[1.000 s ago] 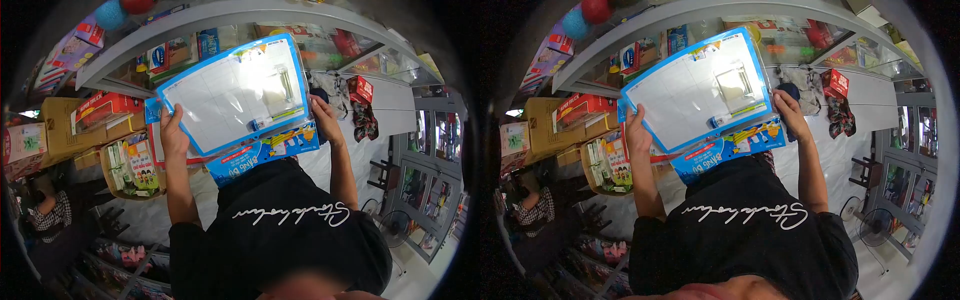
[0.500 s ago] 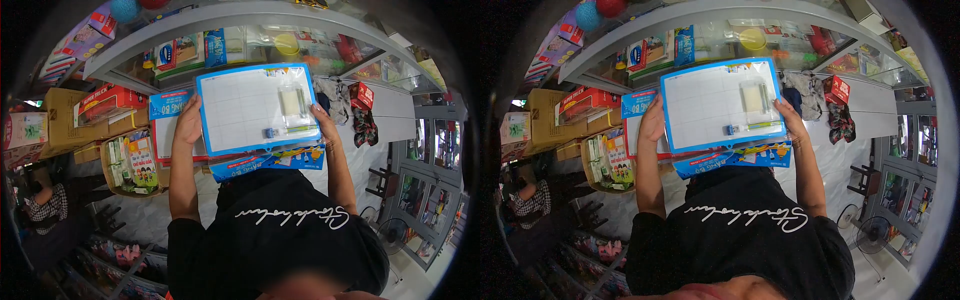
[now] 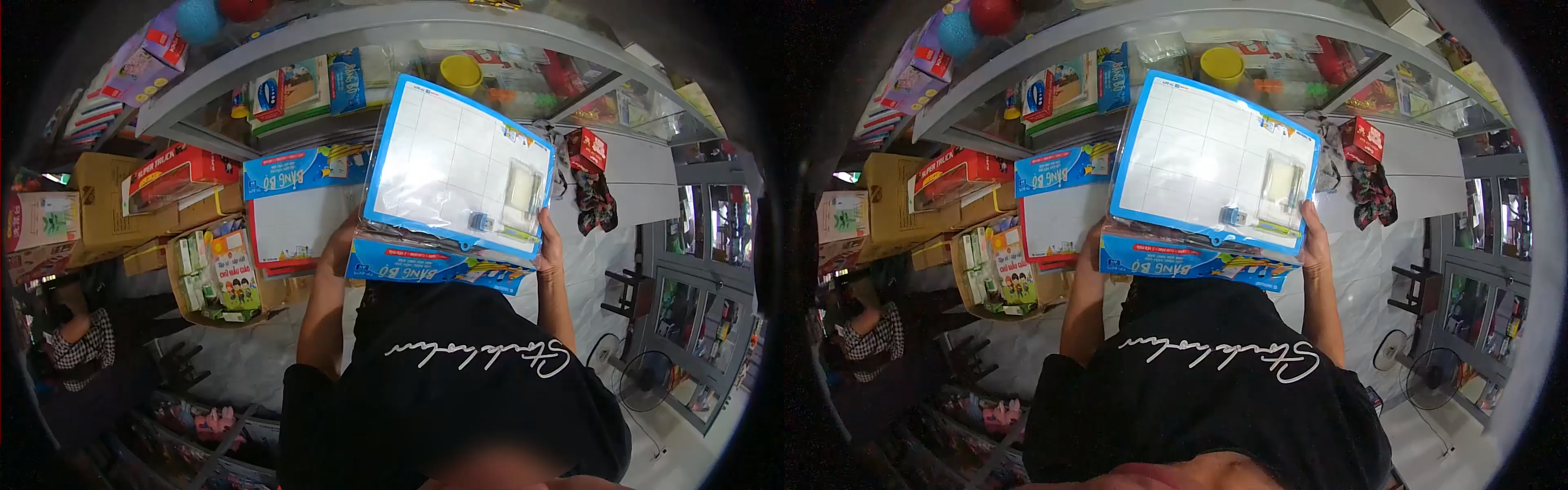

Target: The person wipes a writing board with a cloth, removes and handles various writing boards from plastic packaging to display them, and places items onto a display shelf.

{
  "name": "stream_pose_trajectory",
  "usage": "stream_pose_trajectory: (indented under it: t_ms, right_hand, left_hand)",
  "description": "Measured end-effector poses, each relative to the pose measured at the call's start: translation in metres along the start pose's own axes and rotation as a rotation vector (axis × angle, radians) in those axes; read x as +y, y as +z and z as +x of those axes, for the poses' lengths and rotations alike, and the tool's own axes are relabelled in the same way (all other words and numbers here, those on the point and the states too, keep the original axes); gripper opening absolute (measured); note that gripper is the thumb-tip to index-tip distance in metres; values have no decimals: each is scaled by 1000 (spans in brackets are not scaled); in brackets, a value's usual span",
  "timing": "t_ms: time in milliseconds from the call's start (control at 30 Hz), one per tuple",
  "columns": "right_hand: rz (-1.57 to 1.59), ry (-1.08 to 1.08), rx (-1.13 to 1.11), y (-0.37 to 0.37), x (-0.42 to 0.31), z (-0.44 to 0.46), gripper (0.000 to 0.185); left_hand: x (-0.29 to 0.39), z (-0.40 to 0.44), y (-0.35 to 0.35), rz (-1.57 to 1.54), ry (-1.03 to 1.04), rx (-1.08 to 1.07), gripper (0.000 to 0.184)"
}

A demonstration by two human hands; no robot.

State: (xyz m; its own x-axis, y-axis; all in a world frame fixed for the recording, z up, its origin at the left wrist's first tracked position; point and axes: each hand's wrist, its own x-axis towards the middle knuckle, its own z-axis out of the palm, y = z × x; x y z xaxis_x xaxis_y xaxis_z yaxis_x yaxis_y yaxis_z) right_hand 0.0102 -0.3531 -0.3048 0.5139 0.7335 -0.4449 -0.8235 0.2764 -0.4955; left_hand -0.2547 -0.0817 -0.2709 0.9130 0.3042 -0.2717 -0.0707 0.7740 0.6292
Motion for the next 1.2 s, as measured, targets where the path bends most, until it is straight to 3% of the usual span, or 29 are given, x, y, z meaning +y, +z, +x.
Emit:
stream_pose_trajectory:
  t_ms: [533,567,600,700,867,967,1067,1200]
  right_hand:
    - [-45,-83,159,-48,17,-49,52]
    - [-50,-98,163,-52,19,-53,53]
    - [-51,-98,171,-46,21,-58,53]
    - [-68,-118,127,-37,28,-66,55]
    - [-167,-18,31,-54,38,-81,56]
    - [-214,8,-2,-28,37,-94,59]
    - [-278,-28,-145,-25,31,-115,61]
    - [-181,95,-382,-52,13,-125,59]
  left_hand:
    - [-129,35,12,-313,-301,-179,36]
    - [-146,39,1,-247,-382,-103,36]
    - [-123,38,39,-181,-344,-76,38]
    - [-131,46,57,-145,-285,25,34]
    - [-138,67,81,-395,-37,36,41]
    - [-144,75,74,-451,50,276,43]
    - [-138,69,73,-333,7,334,44]
    - [-121,45,86,-275,107,313,39]
